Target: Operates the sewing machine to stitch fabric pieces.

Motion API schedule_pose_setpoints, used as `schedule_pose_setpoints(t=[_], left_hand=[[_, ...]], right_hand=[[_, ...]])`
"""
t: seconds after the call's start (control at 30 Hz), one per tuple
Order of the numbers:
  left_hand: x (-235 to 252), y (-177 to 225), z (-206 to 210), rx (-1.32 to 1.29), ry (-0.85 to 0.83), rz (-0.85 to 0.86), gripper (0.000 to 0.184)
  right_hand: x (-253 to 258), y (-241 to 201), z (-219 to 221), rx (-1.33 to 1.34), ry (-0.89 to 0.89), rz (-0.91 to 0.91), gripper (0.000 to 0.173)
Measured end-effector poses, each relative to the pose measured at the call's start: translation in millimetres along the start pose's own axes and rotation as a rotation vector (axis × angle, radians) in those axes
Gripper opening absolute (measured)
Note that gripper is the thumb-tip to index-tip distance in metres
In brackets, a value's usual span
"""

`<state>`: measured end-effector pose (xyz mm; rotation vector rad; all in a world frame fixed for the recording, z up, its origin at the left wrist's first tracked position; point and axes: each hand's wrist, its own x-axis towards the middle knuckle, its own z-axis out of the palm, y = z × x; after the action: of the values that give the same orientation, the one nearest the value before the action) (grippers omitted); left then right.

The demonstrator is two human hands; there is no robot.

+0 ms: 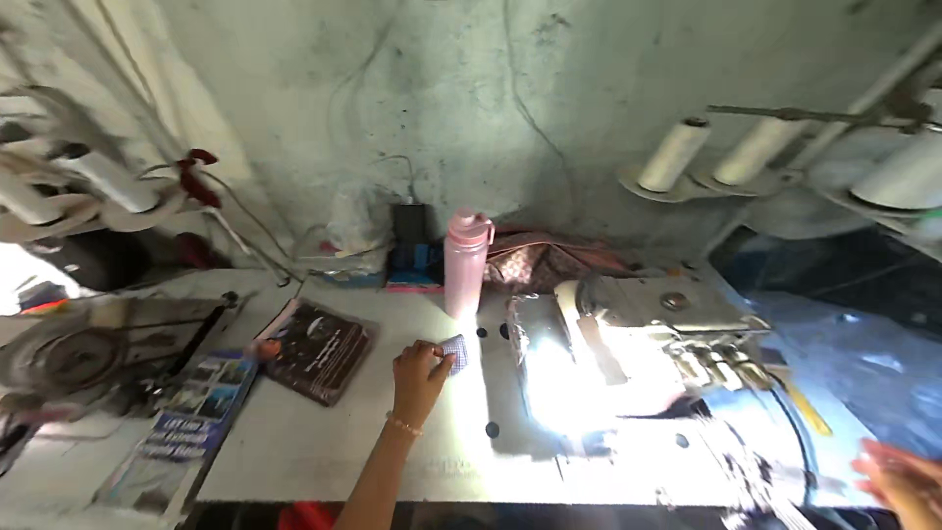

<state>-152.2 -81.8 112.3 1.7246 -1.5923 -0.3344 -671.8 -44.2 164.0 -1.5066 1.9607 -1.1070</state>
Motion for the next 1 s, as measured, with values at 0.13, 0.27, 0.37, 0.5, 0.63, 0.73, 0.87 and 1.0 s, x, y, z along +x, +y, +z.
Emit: schedule_pose_setpoints(t=[0.13, 0.27, 0.37, 0.5, 0.63, 0.73, 0.87, 1.0], left_hand=[[-25.4, 43.6, -21.0, -0.165, 0.103, 0.248, 0.033], [-49.4, 68.7, -30.6, -0.342, 0.077, 0.33, 0.026], [-72.8, 87.1, -30.4, -0.549, 0.032, 0.357, 0.017], [-90.7, 96.6, -31.1, -0.7, 0.054, 0.294, 0.011], [-89.1, 97.3, -32.0, -0.671, 0.091, 0.124, 0.034], [-88.4, 83.3, -19.5, -0.406, -0.001, 0.11, 0.08], [-98.8, 74.3, -5.6, -0.577, -0.303, 0.185, 0.04], [-101.7, 75.4, -4.2, -0.686, -0.356, 0.126, 0.019]], right_hand=[[-80.8, -10.0, 63.7, 0.258, -0.2, -0.372, 0.021], [-108.3, -73.3, 154.6, 0.348, -0.261, -0.57, 0.024], [-120.0, -124.0, 186.0, 0.455, -0.451, -0.601, 0.046], [-129.4, -143.1, 204.3, 0.563, -0.492, -0.653, 0.026], [-134.2, -129.4, 196.0, 0.603, -0.467, -0.66, 0.021], [-132.8, -114.0, 190.2, 0.468, -0.399, -0.692, 0.022], [-130.5, -105.4, 186.0, 0.418, -0.376, -0.713, 0.021], [-124.5, -101.2, 193.9, 0.498, -0.269, -0.682, 0.014]])
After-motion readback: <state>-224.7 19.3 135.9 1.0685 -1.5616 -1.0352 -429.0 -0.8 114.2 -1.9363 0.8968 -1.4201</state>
